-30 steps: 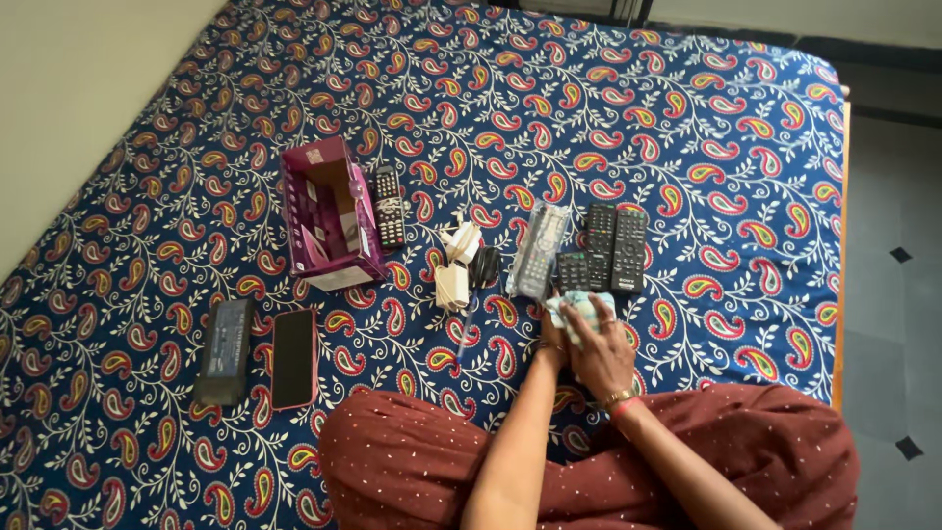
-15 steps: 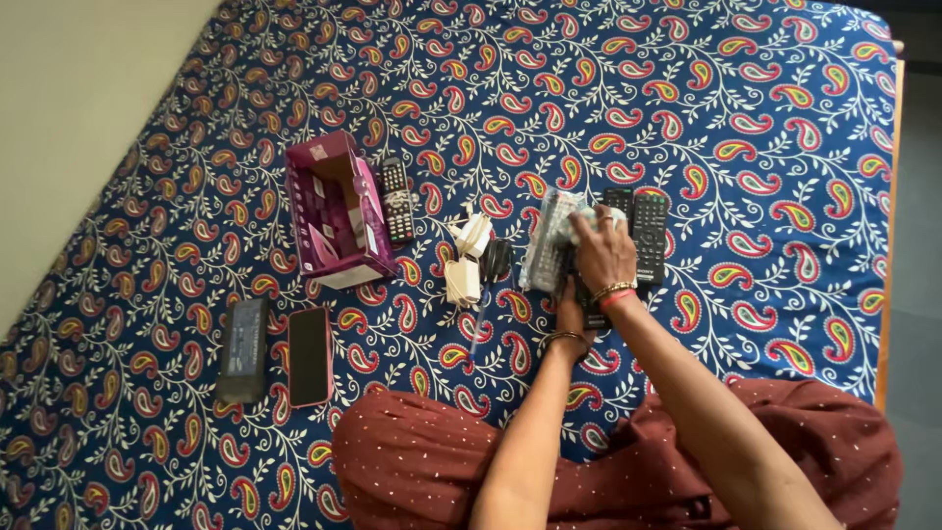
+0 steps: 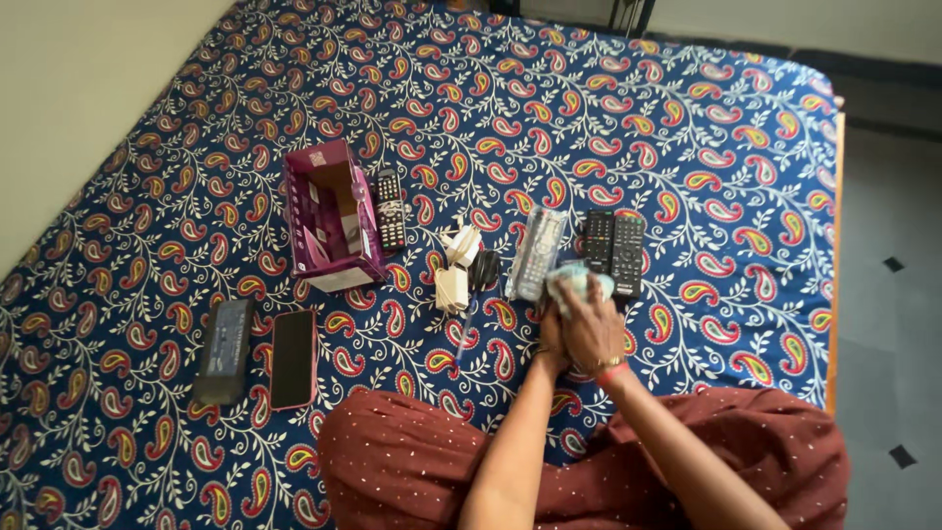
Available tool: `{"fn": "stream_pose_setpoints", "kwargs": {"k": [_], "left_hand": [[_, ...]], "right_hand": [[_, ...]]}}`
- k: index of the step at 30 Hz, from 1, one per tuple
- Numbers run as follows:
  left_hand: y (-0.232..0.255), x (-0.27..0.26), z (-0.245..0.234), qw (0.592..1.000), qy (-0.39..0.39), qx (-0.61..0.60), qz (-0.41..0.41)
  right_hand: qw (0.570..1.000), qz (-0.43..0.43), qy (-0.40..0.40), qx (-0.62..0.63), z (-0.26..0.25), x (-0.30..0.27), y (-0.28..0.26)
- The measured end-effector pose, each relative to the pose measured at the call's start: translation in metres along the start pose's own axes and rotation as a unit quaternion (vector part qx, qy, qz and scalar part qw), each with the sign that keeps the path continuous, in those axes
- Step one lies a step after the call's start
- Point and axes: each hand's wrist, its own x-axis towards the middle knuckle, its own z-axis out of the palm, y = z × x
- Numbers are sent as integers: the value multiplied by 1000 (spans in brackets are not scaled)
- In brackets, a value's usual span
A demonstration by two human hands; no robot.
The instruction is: The person sits on a bed and wipes several remote controls with a cloth. They clean each remote individually, turning them over to wipe all sides, and then place the cleaned remotes into a purple box.
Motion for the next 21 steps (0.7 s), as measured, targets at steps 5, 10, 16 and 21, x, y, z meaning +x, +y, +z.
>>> {"fn": "stream_pose_setpoints", "kwargs": {"k": [5,10,16,21], "left_hand": [[-2,14,-14,998,-58,-20,-1],[-1,19,-13,996,-82,-32,4],[-1,12,-12,990,107,62,-69],[-4,9,-5,996,88,25,-25]], "right_hand": [[999,1,-21,26,-6,-26,-2],[998,1,-32,58,-25,-43,-4],[986,59,-131,90,-50,-38,18],[990,28,45,130,-45,-26,24]]}}
